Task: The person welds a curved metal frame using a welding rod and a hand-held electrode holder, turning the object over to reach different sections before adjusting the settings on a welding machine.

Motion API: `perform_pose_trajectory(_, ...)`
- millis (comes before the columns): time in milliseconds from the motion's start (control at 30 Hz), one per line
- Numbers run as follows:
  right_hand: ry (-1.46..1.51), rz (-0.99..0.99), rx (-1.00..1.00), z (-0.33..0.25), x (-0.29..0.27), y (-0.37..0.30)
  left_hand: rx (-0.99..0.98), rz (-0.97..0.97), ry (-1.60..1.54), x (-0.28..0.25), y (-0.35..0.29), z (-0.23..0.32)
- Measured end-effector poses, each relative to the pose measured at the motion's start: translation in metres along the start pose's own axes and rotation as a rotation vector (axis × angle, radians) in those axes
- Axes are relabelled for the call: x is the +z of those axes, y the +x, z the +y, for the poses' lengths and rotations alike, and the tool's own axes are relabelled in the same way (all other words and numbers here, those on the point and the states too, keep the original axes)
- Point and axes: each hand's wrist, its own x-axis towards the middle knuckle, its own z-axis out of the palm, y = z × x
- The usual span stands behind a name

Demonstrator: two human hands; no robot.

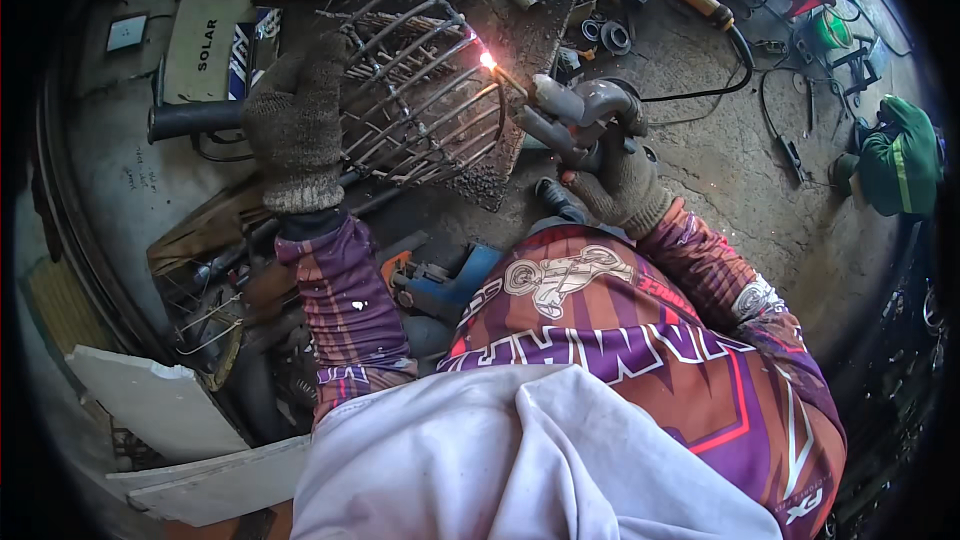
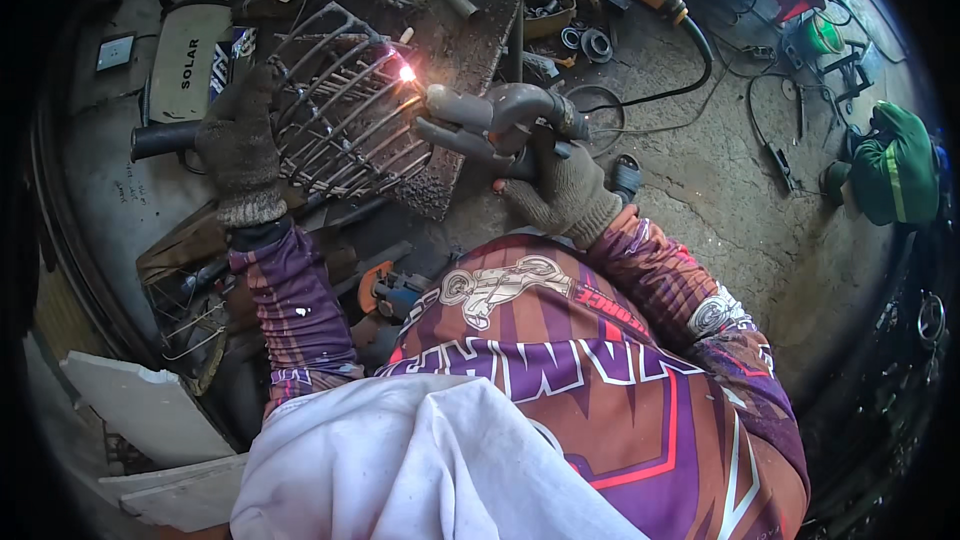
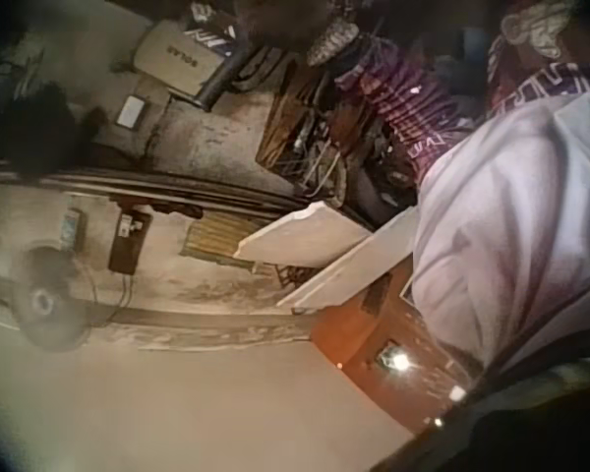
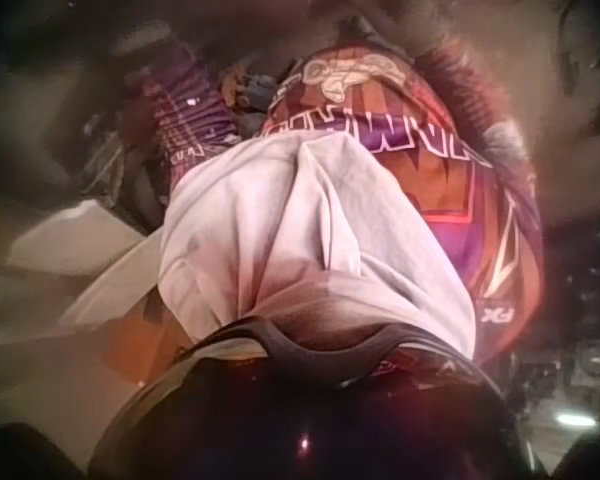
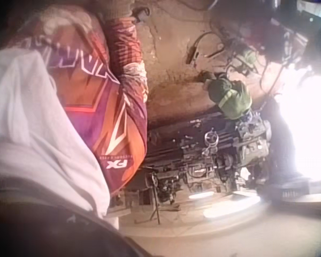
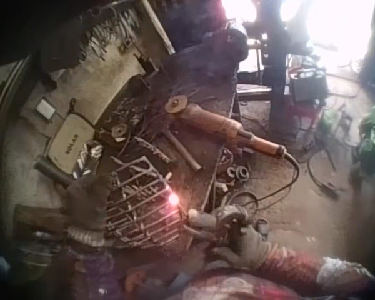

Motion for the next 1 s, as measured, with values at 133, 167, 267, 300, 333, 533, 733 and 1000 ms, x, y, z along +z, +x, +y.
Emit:
perform_pose_trajectory(133,-0.035,0.058,-0.093,-0.006,-0.003,0.007,-0.035,0.006,0.091,-0.002,0.003,-0.005)
perform_pose_trajectory(167,-0.035,0.057,-0.093,-0.005,-0.004,0.006,-0.032,0.001,0.087,-0.003,0.006,-0.011)
perform_pose_trajectory(267,-0.236,-0.031,-0.137,0.001,-0.005,0.003,-0.001,0.005,0.124,0.000,0.009,-0.013)
perform_pose_trajectory(300,-0.232,-0.026,-0.123,0.003,-0.004,0.003,0.030,0.014,0.167,0.002,0.009,-0.011)
perform_pose_trajectory(333,-0.229,-0.020,-0.108,0.005,-0.004,0.002,0.029,0.012,0.165,0.004,0.009,-0.008)
perform_pose_trajectory(533,-0.230,-0.016,-0.101,0.009,-0.004,0.005,0.052,0.024,0.149,0.011,0.010,0.000)
perform_pose_trajectory(733,-0.210,0.016,-0.098,0.007,-0.006,0.006,0.021,0.002,0.197,0.010,0.013,-0.001)
perform_pose_trajectory(1000,-0.142,-0.038,-0.020,0.008,-0.004,0.003,0.011,0.004,0.113,0.011,0.014,-0.007)
